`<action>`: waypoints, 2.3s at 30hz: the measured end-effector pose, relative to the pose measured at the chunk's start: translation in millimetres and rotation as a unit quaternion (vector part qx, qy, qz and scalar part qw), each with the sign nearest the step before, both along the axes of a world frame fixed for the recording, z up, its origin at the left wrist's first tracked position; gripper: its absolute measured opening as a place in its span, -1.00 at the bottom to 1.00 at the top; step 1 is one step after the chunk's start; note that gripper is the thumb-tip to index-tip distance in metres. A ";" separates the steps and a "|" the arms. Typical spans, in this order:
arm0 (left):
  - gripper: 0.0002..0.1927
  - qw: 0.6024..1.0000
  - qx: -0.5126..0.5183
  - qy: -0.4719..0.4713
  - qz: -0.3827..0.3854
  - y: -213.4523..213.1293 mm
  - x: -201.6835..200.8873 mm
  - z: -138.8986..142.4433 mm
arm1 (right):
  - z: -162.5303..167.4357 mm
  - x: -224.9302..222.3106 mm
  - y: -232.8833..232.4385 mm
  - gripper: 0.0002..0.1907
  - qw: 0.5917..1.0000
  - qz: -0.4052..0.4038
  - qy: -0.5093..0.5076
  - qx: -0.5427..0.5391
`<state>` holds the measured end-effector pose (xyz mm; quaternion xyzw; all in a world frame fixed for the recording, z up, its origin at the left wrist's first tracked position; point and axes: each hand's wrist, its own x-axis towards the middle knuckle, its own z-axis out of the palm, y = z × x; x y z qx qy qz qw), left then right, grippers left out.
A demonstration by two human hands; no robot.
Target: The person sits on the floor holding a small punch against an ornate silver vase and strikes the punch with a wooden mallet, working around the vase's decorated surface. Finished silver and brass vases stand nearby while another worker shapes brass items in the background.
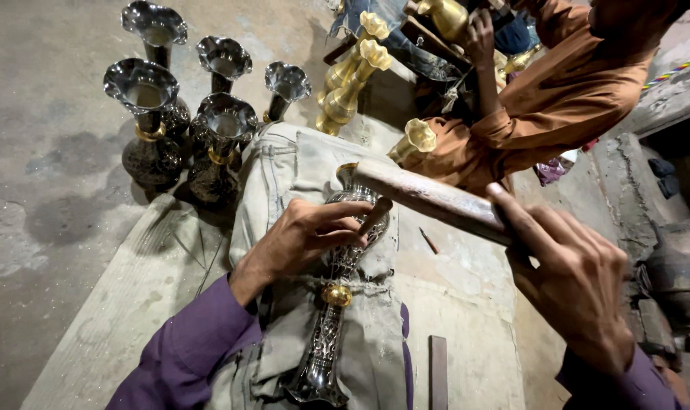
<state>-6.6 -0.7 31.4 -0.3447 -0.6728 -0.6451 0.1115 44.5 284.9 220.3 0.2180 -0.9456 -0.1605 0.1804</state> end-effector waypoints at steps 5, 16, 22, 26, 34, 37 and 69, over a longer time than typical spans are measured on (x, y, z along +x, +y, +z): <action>-0.55 1.000 0.009 0.014 -0.011 3.0 -3.9 -3.1 | -0.6 -2.5 -2.8 -0.32 0.994 -0.060 -0.074 -0.052; -0.55 0.999 0.017 -0.009 -0.031 -1.1 -0.9 -0.5 | -12.3 -3.2 5.5 -0.42 0.991 0.029 0.003 -0.129; -0.56 0.999 0.001 -0.016 -0.029 -2.5 -1.7 0.9 | -12.5 -4.4 5.4 -0.38 0.998 -0.008 -0.024 -0.059; -0.56 0.998 0.018 -0.024 -0.046 -2.9 -1.5 0.1 | -12.9 -3.0 2.7 -0.38 0.952 0.065 -0.060 -0.294; -0.53 0.998 0.021 -0.014 -0.050 -2.3 -3.8 -2.7 | -20.4 -11.9 13.4 -0.42 0.983 -0.017 -0.004 -0.183; -0.52 0.998 0.025 -0.009 -0.054 -1.9 -4.6 -3.3 | -19.3 -9.6 18.5 -0.42 0.996 0.059 -0.001 -0.073; -0.55 0.999 0.025 0.010 -0.042 1.8 -5.0 -8.6 | -30.2 0.4 20.9 -0.31 0.979 0.110 0.042 -0.167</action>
